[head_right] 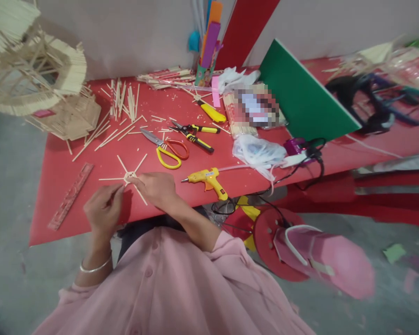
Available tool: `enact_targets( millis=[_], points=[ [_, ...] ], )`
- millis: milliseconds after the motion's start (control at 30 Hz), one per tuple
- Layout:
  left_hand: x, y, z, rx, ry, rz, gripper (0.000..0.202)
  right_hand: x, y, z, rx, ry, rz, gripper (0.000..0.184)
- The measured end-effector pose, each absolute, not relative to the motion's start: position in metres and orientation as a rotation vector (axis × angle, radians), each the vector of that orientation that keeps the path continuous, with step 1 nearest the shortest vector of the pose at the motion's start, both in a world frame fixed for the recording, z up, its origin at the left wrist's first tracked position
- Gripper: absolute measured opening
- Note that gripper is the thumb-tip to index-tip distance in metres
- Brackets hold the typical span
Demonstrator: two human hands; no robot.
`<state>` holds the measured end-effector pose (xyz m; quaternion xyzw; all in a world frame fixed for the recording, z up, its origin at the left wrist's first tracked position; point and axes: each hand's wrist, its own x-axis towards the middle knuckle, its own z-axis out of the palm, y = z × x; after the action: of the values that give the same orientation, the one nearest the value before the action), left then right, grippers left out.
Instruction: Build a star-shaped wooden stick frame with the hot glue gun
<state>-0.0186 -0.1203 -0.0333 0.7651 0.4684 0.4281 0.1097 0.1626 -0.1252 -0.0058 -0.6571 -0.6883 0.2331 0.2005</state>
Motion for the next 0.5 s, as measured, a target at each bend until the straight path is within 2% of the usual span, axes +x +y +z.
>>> enact_targets(
  millis=[133,233,333,400,500],
  points=[
    [-0.028,-0.119,-0.038,2.256,1.469,1.228,0.017,0.17,-0.133,-0.005,-1.778,-1.846,0.501,0.028],
    [-0.037,-0.121,-0.038,2.256,1.662,1.097,0.02,0.171,-0.142,-0.005,-1.822,-1.814,0.516,0.028],
    [-0.044,-0.123,-0.034,2.274,1.817,0.792,0.023,0.167,-0.154,-0.01,-1.925,-1.874,0.568,0.046],
    [-0.047,-0.124,-0.033,2.285,1.83,0.627,0.024,0.162,-0.16,-0.016,-1.946,-1.91,0.57,0.041],
    [-0.047,-0.125,-0.035,2.278,1.815,0.563,0.024,0.157,-0.167,-0.025,-1.985,-1.919,0.546,0.033]
  ],
)
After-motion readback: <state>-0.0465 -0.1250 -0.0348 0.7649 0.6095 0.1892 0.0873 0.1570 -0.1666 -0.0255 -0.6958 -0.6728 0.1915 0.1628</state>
